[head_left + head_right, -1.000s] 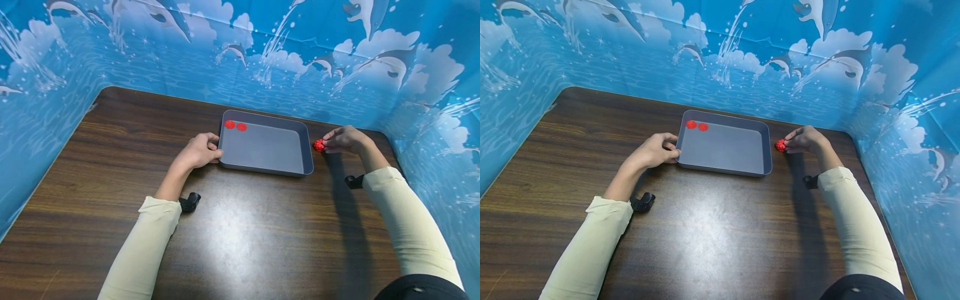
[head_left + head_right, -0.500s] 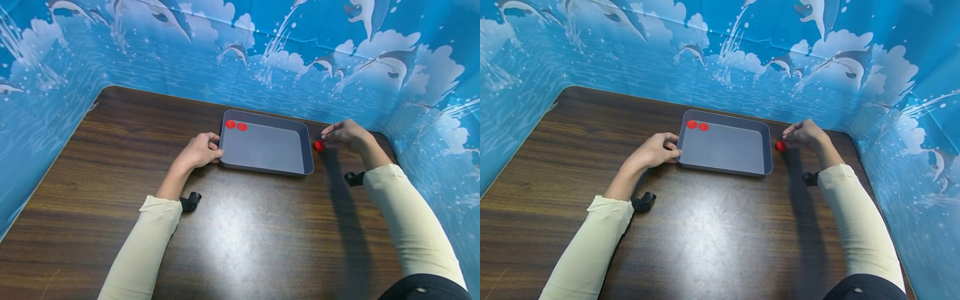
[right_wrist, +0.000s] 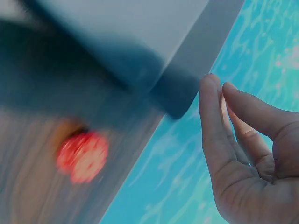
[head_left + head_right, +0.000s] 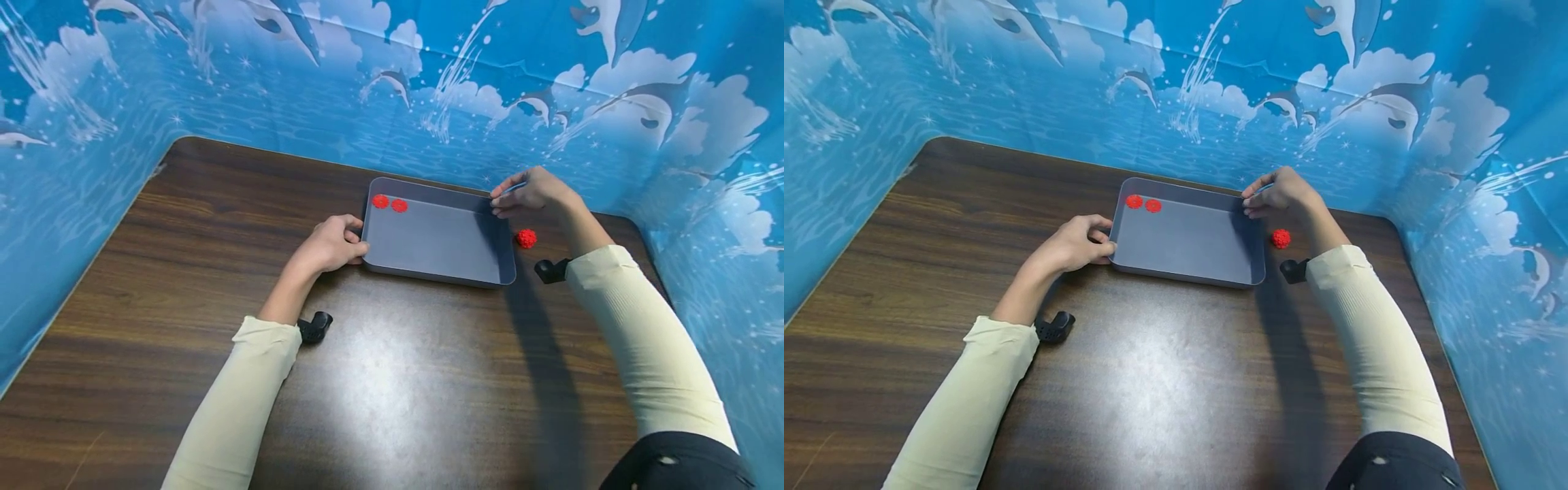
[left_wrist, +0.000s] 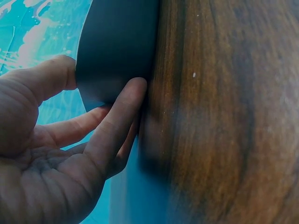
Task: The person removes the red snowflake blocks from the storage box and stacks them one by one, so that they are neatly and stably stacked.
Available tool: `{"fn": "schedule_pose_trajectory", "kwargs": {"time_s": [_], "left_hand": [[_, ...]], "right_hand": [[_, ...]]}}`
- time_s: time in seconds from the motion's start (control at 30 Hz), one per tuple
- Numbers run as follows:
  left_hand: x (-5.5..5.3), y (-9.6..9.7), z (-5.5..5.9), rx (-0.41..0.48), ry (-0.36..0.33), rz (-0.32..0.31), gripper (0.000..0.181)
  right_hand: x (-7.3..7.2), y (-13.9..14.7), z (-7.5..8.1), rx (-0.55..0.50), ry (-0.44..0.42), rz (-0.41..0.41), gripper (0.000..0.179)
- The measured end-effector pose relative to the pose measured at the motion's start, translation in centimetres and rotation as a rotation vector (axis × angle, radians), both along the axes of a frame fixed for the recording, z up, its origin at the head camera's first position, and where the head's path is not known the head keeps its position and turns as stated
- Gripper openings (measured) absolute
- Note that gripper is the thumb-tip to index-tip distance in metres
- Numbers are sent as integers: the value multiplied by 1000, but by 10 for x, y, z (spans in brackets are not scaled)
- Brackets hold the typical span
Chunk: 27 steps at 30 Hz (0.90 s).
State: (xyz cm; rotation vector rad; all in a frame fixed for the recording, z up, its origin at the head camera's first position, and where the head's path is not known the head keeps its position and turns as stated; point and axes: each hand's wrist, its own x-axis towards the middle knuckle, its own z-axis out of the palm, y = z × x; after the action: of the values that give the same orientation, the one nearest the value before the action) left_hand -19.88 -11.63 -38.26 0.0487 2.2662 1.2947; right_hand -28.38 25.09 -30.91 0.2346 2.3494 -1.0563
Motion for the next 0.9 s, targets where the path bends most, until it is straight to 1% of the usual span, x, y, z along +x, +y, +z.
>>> {"fn": "schedule_pose_trajectory", "kwargs": {"time_s": [0.1, 0.2, 0.3, 0.4, 0.5, 0.67, 0.77, 0.9], "left_hand": [[0, 0, -1, -4, -2, -1, 60], [0, 0, -3, -2, 4, 1, 60], [0, -1, -4, 2, 7, 0, 60], [0, -1, -2, -1, 4, -1, 60], [1, -2, 1, -2, 4, -1, 60], [4, -2, 3, -10, 17, 1, 58], [3, -1, 3, -17, 15, 1, 58], [1, -2, 1, -14, 4, 7, 59]], "right_hand": [[-7, -21, 1, -35, -3, -10, 33], [-13, -42, 4, -39, 3, -22, 31], [-18, -62, 6, -50, 15, -12, 31], [-21, -81, 4, -53, 31, 30, 33], [-25, -101, -6, -70, 35, 70, 32], [-24, -132, -27, -102, 29, 135, 33], [-22, -144, -37, -84, 42, 170, 33], [-21, -154, -42, -13, 76, 211, 33]]}}
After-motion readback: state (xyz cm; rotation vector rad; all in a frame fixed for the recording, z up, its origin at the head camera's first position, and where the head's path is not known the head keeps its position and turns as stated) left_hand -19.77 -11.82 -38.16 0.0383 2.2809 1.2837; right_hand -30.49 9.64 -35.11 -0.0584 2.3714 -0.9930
